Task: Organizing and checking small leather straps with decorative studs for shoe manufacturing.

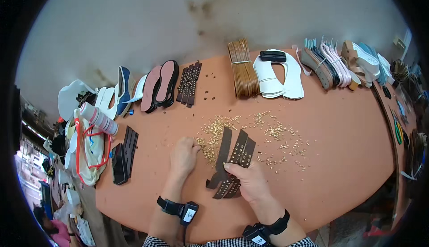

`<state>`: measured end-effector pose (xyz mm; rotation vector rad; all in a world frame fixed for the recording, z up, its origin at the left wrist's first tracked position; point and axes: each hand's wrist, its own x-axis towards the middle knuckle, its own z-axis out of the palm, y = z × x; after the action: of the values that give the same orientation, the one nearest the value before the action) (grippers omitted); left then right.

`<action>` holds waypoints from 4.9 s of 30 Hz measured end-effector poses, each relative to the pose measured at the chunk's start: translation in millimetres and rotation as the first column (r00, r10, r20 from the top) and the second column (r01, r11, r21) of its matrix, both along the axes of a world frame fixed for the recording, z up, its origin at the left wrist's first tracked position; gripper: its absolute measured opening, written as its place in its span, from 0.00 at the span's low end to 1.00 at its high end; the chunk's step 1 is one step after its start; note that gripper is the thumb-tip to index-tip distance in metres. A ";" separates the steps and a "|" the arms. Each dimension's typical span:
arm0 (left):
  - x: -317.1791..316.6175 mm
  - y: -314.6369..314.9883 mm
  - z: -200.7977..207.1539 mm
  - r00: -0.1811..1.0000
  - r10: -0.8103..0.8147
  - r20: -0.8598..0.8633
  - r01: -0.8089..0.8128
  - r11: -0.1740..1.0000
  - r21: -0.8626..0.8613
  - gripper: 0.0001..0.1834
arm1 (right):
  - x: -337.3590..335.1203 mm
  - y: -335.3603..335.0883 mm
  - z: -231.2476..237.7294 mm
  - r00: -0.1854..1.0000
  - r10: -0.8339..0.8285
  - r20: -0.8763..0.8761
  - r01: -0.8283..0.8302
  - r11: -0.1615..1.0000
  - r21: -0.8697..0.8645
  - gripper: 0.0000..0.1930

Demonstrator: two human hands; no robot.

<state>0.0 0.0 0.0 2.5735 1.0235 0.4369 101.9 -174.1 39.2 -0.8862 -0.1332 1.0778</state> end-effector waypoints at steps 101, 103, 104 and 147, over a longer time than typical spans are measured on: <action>-4.4 -47.8 33.0 0.690 -0.345 0.636 0.562 0.810 -0.170 0.11 | -11.1 1.9 -11.5 0.986 0.057 0.156 -0.051 0.998 -0.044 0.06; -2.2 -50.2 30.9 0.718 -0.307 0.625 0.540 0.812 -0.222 0.11 | -9.3 1.8 -14.6 0.989 0.067 0.135 -0.063 0.997 -0.035 0.06; -1.3 -52.6 30.6 0.719 -0.329 0.612 0.517 0.842 -0.155 0.10 | -8.3 1.4 -16.1 0.990 0.072 0.125 -0.069 0.997 -0.031 0.06; -0.5 -60.4 30.6 0.653 -0.427 0.626 0.399 0.896 0.196 0.05 | -14.6 -1.4 -2.2 0.950 0.041 0.309 -0.033 0.999 -0.031 0.07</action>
<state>-0.5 -60.4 30.6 2.2718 0.1585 1.1305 87.3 -175.5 37.0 -1.0763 -0.3995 0.9704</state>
